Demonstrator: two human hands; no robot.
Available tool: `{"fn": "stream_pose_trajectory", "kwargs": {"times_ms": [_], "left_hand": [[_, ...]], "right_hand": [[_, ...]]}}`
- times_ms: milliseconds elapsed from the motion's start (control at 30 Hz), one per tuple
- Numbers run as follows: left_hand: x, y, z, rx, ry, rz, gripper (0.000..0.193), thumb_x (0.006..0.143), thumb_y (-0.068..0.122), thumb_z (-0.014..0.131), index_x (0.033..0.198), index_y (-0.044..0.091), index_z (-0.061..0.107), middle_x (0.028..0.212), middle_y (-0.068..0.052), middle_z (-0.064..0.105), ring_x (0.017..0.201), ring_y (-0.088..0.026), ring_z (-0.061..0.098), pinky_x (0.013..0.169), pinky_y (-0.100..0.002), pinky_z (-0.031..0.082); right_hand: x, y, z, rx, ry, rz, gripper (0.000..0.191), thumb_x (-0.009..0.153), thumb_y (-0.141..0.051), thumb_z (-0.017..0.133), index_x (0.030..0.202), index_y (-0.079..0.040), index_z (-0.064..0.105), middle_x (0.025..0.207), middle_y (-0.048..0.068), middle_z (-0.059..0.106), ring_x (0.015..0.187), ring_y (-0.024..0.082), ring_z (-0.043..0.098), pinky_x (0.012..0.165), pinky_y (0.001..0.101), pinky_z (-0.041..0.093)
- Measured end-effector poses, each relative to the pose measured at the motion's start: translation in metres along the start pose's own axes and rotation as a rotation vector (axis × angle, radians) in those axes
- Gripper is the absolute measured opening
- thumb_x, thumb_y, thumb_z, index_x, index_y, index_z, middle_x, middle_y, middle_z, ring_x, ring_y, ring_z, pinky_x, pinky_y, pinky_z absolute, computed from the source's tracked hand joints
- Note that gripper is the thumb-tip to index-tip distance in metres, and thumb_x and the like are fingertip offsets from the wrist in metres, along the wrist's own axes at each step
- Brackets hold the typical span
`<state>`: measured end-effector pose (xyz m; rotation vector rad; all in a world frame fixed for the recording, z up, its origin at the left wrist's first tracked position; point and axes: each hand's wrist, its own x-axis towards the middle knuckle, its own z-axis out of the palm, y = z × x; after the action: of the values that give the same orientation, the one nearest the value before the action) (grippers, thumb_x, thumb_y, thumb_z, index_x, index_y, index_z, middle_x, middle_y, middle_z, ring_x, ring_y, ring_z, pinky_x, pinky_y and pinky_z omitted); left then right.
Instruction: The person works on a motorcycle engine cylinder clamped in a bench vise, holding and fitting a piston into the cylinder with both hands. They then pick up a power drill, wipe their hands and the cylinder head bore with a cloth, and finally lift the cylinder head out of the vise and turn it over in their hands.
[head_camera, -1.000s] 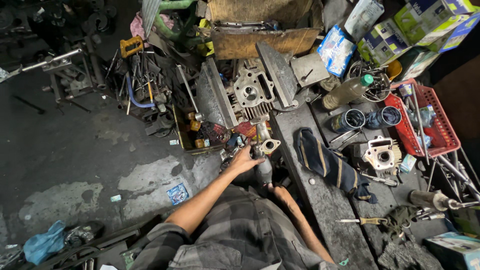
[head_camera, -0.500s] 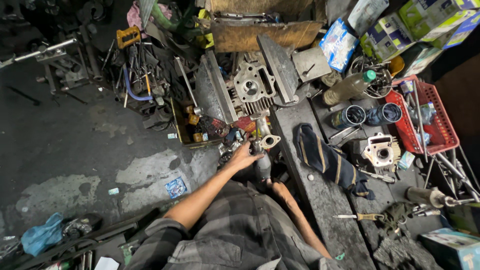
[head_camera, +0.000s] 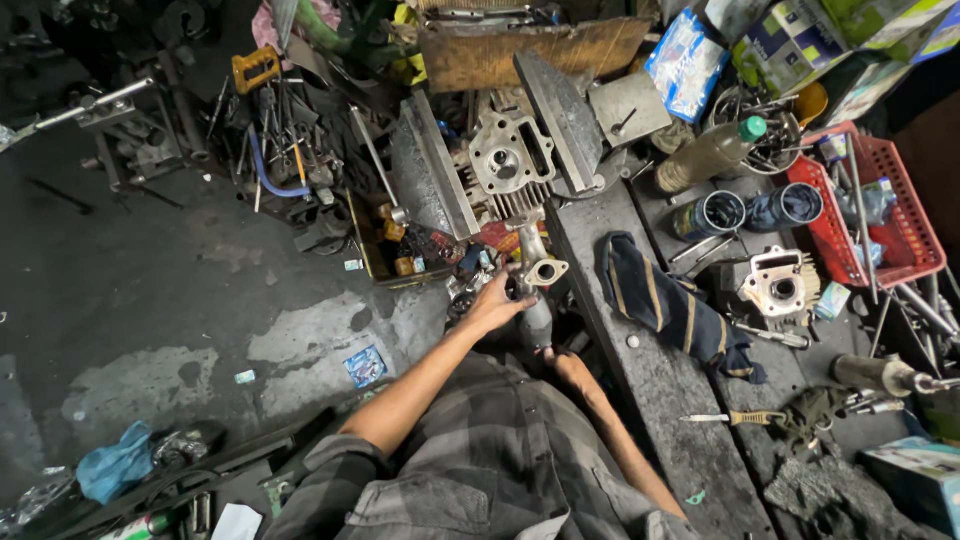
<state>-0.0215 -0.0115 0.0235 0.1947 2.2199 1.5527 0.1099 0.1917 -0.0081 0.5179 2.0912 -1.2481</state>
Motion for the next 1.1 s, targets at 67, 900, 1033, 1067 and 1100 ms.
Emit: {"fn": "stream_pose_trajectory", "kwargs": {"times_ms": [67, 900, 1033, 1067, 1100], "left_hand": [[0.000, -0.001, 0.001, 0.003, -0.014, -0.017, 0.077, 0.075, 0.038, 0.087, 0.141, 0.017, 0.054, 0.132, -0.015, 0.068, 0.125, -0.033, 0.064, 0.105, -0.043, 0.049], [0.000, -0.004, 0.002, 0.001, 0.028, 0.015, 0.077, 0.074, 0.041, 0.088, 0.138, 0.013, 0.057, 0.129, -0.013, 0.071, 0.121, -0.029, 0.067, 0.102, -0.040, 0.051], [0.000, 0.002, 0.001, 0.033, 0.024, -0.020, 0.080, 0.073, 0.041, 0.089, 0.139, 0.013, 0.055, 0.129, -0.014, 0.069, 0.120, -0.030, 0.066, 0.102, -0.040, 0.050], [0.001, 0.003, 0.001, 0.037, 0.021, -0.025, 0.080, 0.073, 0.041, 0.090, 0.139, 0.013, 0.055, 0.129, -0.014, 0.069, 0.121, -0.030, 0.066, 0.101, -0.041, 0.050], [0.001, 0.004, 0.000, 0.041, 0.019, -0.030, 0.081, 0.072, 0.041, 0.090, 0.139, 0.014, 0.055, 0.129, -0.014, 0.069, 0.121, -0.030, 0.065, 0.101, -0.041, 0.050]], "right_hand": [[-0.001, 0.000, 0.000, 0.026, 0.002, 0.034, 0.043, 0.097, -0.041, 0.053, 0.120, -0.012, 0.075, 0.116, 0.012, 0.078, 0.111, 0.022, 0.068, 0.099, 0.0368, 0.048], [-0.014, -0.024, 0.004, -0.310, -0.025, 0.063, 0.076, 0.082, -0.073, 0.061, 0.124, -0.010, 0.068, 0.116, 0.013, 0.076, 0.112, 0.027, 0.070, 0.100, 0.0394, 0.050], [-0.014, -0.028, 0.008, -0.437, 0.042, 0.180, 0.076, 0.085, -0.075, 0.057, 0.128, -0.013, 0.067, 0.120, 0.015, 0.072, 0.115, 0.032, 0.068, 0.100, 0.0426, 0.050], [-0.013, -0.027, 0.008, -0.435, 0.058, 0.194, 0.075, 0.087, -0.075, 0.056, 0.129, -0.014, 0.066, 0.121, 0.016, 0.071, 0.117, 0.033, 0.067, 0.100, 0.0436, 0.049], [-0.012, -0.024, 0.009, -0.433, 0.075, 0.208, 0.074, 0.089, -0.075, 0.054, 0.131, -0.014, 0.065, 0.122, 0.016, 0.070, 0.118, 0.034, 0.065, 0.101, 0.0446, 0.049]]}}
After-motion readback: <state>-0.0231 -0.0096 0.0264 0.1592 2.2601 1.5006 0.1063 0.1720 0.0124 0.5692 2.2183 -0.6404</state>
